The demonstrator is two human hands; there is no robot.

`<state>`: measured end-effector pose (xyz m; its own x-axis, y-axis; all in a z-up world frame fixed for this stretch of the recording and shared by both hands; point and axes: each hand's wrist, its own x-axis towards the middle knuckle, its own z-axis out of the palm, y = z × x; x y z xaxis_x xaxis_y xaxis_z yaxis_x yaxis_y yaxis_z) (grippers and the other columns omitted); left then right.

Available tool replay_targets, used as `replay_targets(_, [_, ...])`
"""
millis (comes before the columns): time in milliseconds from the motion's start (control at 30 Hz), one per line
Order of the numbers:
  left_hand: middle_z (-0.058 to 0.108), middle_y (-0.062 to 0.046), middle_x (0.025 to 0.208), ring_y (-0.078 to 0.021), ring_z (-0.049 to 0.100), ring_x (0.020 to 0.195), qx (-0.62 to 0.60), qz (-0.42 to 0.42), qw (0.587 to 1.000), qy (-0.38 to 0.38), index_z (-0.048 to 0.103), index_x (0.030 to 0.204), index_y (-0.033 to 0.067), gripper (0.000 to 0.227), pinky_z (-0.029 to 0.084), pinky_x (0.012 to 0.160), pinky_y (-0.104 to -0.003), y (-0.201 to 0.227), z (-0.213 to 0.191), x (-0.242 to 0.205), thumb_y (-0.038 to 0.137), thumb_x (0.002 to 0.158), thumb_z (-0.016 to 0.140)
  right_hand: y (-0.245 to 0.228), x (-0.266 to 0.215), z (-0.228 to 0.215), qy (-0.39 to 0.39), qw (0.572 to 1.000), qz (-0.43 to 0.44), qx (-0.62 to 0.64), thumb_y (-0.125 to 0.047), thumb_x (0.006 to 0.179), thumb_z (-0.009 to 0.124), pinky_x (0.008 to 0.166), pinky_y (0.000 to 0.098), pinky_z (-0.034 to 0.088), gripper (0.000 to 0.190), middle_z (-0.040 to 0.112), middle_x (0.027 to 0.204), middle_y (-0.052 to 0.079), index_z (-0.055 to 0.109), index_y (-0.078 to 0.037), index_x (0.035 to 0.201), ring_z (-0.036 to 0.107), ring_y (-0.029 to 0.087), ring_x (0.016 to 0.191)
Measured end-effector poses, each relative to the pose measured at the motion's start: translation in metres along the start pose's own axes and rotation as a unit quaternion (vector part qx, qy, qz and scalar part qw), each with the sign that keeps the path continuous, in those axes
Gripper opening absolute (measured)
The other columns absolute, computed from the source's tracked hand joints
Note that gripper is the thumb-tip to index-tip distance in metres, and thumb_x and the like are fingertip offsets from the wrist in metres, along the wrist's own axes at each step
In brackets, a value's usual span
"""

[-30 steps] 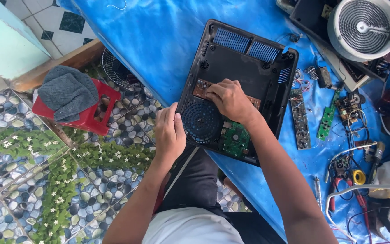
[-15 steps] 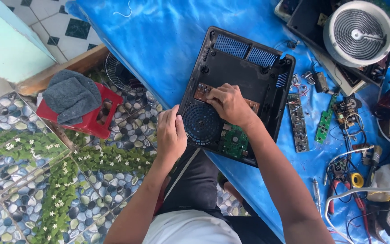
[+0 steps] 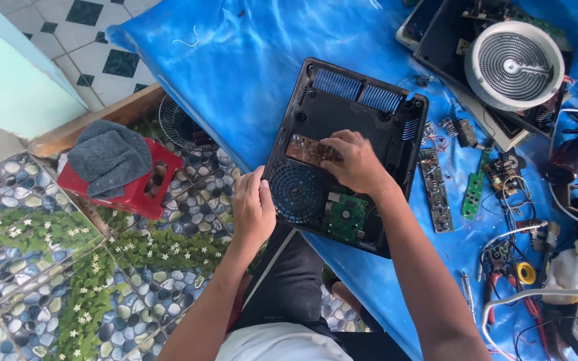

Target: Positioning and aligning multiple circuit boards into an appliance's plastic housing during assembly or repair.

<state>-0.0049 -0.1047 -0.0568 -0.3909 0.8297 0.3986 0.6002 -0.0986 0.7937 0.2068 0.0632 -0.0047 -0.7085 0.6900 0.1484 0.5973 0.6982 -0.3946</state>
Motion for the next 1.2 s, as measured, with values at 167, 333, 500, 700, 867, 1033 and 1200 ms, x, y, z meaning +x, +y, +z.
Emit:
replay_targets(167, [0.066,-0.023,0.109,-0.0374,0.062,0.1,0.0,-0.005,1.0,0.004,0.064,0.13,-0.0058,0.035,0.053,0.087,-0.047,0.001,-0.001,0.0,0.011,0.109,0.042,-0.01,0.002,-0.011,-0.029,0.997,-0.01,0.065,-0.014,0.095,0.077,0.092,0.0609,0.056,0.039,0.063,0.121,0.022,0.069,-0.002,0.131,0.064,0.05,0.115])
replay_targets(333, [0.066,-0.024,0.108,-0.0392,0.062,0.1,-0.006,0.005,1.0,0.003,0.064,0.13,-0.0064,0.034,0.053,0.086,-0.049,0.002,0.001,0.003,0.011,0.109,0.044,-0.004,0.002,-0.01,-0.033,0.997,0.009,0.072,-0.016,0.091,0.08,0.094,0.0597,0.056,0.043,0.063,0.125,0.021,0.07,-0.005,0.132,0.063,0.05,0.117])
replay_targets(500, [0.067,-0.023,0.111,-0.0384,0.063,0.099,-0.003,-0.001,1.0,0.008,0.064,0.131,-0.0048,0.035,0.053,0.087,-0.049,0.001,0.003,0.001,0.011,0.109,0.043,0.002,-0.002,-0.001,-0.012,0.998,-0.009,0.061,-0.012,0.095,0.074,0.093,0.0587,0.056,0.042,0.06,0.121,0.019,0.068,-0.008,0.136,0.063,0.048,0.114])
replay_targets(700, [0.067,-0.022,0.109,-0.0405,0.063,0.096,0.0,0.028,1.0,0.014,0.064,0.13,-0.003,0.033,0.053,0.084,-0.048,0.001,0.001,0.002,0.011,0.11,0.043,0.013,-0.006,0.013,0.033,0.999,-0.025,0.032,-0.017,0.091,0.078,0.089,0.0571,0.058,0.045,0.06,0.117,0.015,0.069,-0.012,0.135,0.064,0.045,0.11])
replay_targets(867, [0.067,-0.023,0.107,-0.0424,0.063,0.096,0.011,0.04,0.999,0.017,0.065,0.129,-0.0043,0.031,0.053,0.084,-0.049,0.003,0.001,0.002,0.01,0.109,0.046,-0.002,-0.017,-0.02,0.087,0.993,-0.05,0.065,-0.01,0.087,0.081,0.093,0.0571,0.055,0.051,0.065,0.119,0.021,0.067,-0.005,0.136,0.065,0.048,0.111])
replay_targets(1033, [0.066,-0.022,0.108,-0.0425,0.062,0.098,0.006,0.033,0.999,0.013,0.064,0.129,-0.0043,0.031,0.054,0.084,-0.05,-0.002,0.0,0.0,0.009,0.109,0.045,0.005,-0.054,-0.083,0.18,0.982,-0.008,0.056,-0.004,0.087,0.081,0.1,0.0489,0.053,0.053,0.069,0.126,0.014,0.068,-0.009,0.138,0.067,0.038,0.115])
replay_targets(1200, [0.067,-0.021,0.108,-0.0413,0.062,0.1,0.008,0.027,0.999,0.016,0.065,0.129,-0.0023,0.03,0.053,0.086,-0.05,-0.004,0.004,0.0,0.01,0.109,0.045,0.03,-0.108,-0.107,0.258,0.957,0.126,0.035,-0.004,0.096,0.079,0.086,0.0462,0.058,0.037,0.072,0.118,0.013,0.072,-0.007,0.133,0.072,0.035,0.103])
